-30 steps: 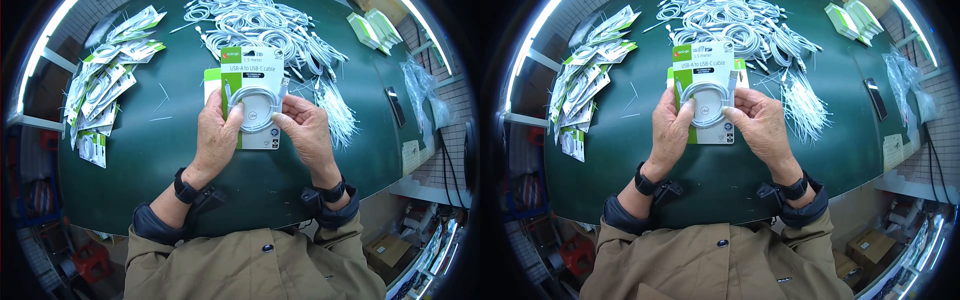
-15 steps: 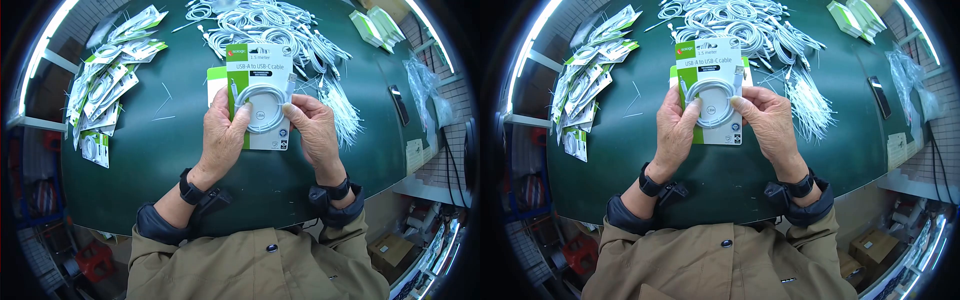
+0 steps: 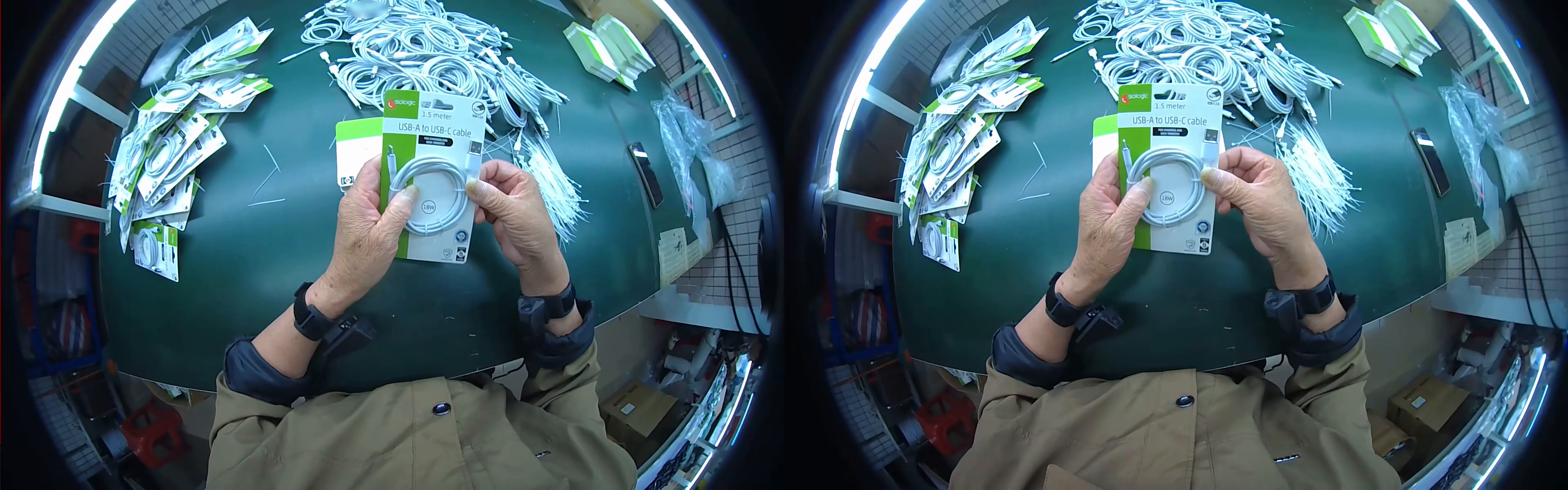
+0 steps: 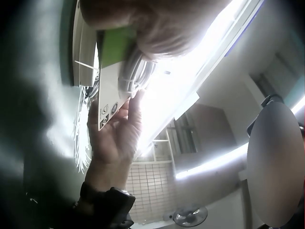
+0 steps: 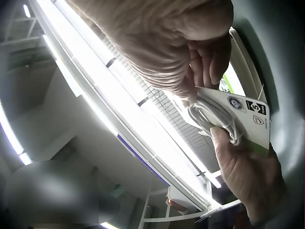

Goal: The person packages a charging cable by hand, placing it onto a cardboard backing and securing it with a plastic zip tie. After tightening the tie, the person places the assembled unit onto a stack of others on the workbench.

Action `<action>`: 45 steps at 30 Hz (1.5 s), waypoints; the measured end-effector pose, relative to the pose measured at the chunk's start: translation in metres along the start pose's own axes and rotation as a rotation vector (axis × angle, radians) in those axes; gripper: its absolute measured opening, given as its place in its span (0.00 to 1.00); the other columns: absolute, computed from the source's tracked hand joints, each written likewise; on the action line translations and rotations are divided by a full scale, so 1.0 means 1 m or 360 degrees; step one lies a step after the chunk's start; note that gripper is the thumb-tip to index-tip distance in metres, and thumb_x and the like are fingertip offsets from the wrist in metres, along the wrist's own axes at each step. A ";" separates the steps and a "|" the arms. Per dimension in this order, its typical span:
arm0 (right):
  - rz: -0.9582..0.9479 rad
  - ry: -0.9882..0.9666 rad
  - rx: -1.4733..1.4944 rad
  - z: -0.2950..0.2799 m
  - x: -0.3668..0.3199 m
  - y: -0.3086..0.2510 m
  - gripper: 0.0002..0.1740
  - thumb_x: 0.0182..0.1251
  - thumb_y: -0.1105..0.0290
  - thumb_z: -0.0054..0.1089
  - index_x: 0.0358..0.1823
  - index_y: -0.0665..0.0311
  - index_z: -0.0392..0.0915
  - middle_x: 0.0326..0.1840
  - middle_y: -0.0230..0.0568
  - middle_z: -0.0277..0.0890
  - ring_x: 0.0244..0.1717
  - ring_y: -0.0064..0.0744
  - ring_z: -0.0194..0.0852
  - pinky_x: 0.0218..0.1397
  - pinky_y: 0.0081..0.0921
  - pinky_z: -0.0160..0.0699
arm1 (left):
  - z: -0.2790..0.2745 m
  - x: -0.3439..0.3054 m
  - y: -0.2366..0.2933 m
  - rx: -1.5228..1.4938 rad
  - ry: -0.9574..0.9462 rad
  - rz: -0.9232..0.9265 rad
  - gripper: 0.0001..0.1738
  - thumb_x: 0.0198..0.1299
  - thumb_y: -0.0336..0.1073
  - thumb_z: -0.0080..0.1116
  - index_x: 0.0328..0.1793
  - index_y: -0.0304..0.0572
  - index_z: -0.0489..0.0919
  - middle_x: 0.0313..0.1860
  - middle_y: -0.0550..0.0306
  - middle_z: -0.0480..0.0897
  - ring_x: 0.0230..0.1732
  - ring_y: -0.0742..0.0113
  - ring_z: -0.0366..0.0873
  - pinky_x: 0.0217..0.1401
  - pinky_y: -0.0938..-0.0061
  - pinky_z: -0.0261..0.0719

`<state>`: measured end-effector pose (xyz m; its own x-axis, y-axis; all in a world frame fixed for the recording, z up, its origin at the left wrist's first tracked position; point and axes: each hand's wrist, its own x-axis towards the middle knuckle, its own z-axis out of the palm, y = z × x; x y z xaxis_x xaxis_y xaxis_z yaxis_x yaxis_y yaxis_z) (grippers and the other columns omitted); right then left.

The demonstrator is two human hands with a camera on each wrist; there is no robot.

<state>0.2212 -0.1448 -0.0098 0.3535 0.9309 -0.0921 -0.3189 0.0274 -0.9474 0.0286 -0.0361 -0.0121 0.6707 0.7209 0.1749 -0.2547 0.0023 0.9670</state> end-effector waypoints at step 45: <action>-0.0406 0.0162 -0.0086 0.022 -0.002 0.001 0.09 0.76 0.72 0.69 0.48 0.68 0.78 0.38 0.33 0.83 0.33 0.13 0.73 0.38 0.15 0.73 | -0.013 0.000 0.023 -0.0151 -0.0104 -0.0173 0.28 0.72 0.22 0.63 0.77 0.25 0.72 0.61 0.47 0.86 0.57 0.70 0.85 0.62 0.73 0.86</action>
<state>0.2012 -0.1383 -0.0037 0.5036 0.8550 0.1239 -0.1616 0.2341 -0.9587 0.0137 -0.0269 0.0074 0.7410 0.6662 0.0848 -0.2408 0.1456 0.9596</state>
